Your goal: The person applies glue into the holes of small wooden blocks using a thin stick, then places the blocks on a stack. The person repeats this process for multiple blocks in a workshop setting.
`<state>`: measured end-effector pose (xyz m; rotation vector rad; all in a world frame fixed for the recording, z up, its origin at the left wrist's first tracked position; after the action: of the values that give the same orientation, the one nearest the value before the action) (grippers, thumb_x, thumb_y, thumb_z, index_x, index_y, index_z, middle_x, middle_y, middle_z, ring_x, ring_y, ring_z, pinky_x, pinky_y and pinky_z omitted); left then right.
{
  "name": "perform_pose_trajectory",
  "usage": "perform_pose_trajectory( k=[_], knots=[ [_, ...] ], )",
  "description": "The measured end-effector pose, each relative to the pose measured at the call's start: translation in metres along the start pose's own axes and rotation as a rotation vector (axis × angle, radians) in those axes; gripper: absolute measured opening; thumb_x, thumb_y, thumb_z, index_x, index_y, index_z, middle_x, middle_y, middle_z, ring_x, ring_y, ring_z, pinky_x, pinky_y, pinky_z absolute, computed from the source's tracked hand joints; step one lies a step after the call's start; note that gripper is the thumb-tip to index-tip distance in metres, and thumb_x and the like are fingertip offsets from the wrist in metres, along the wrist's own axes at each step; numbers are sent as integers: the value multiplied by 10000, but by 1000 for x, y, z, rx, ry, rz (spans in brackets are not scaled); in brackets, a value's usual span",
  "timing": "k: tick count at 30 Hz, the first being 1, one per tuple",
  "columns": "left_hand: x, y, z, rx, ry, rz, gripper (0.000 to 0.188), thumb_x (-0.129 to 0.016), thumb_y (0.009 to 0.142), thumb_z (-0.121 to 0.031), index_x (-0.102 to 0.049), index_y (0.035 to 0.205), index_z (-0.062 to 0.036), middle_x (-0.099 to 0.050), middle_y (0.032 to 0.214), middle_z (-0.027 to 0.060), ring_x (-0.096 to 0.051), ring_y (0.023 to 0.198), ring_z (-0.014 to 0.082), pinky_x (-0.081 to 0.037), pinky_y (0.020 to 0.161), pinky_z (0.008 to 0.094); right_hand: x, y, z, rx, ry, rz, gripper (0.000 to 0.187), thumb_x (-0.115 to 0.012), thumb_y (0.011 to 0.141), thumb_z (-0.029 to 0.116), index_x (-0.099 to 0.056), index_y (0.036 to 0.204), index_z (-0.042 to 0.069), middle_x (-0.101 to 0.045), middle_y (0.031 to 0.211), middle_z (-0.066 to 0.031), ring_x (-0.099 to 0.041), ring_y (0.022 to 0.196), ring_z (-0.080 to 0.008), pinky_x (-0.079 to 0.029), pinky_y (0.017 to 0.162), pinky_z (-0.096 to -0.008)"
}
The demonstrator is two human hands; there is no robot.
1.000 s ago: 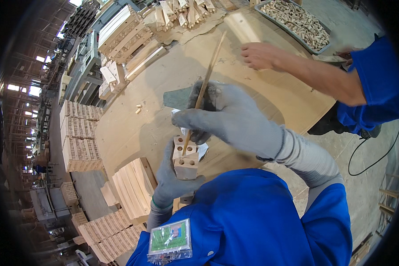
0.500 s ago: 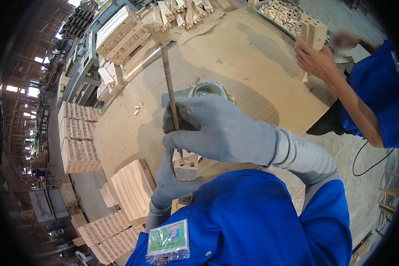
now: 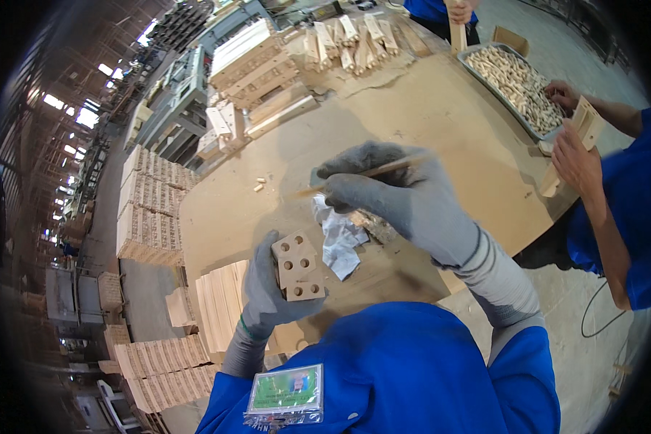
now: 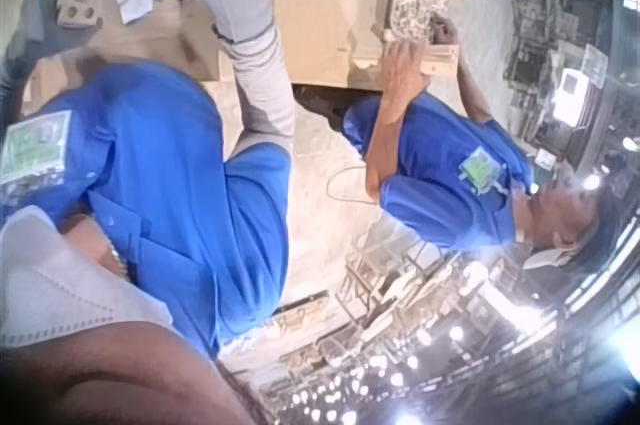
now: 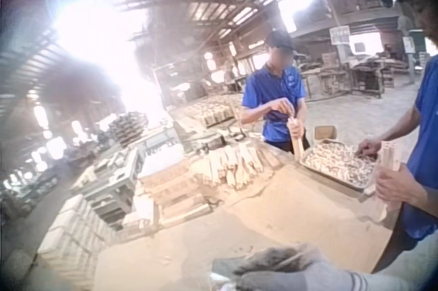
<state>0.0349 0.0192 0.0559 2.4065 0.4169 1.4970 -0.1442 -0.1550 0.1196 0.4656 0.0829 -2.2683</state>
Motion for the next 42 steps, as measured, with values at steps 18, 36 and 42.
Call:
perform_pose_trajectory(
  k=[18,36,42],
  knots=[
    [32,37,-24,-779,411,1,514,-688,681,-225,-494,1144,-113,-491,1199,189,-484,1161,323,-381,988,558,-83,55,-133,-603,993,810,485,-457,949,463,-509,1217,62,-598,959,-44,-591,732,-134,-527,663,-258],
    [5,18,29,155,-1214,-312,730,-724,747,-140,-328,1344,2,-510,1271,129,-538,1147,246,-481,937,372,-79,28,-85,744,-883,428,933,-702,739,354,-206,1463,35,-302,1462,-238,-252,1371,-410,-272,1103,-435],
    [-6,-3,32,-116,-213,-307,867,-814,653,-176,-325,1340,27,-490,1306,156,-516,1182,247,-432,989,390,-65,2,-85,722,-943,409,864,-688,769,327,-251,1454,32,-342,1446,-225,-274,1372,-389,-268,1105,-423]
  ],
)
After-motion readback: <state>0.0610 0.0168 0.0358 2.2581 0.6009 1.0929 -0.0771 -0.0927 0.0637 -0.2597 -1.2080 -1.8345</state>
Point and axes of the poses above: each hand's wrist, its own y-axis towards the middle knuckle, its own x-axis out of the back of the hand, z = x × y, the point moved 2 cm from there along y, towards the middle knuckle
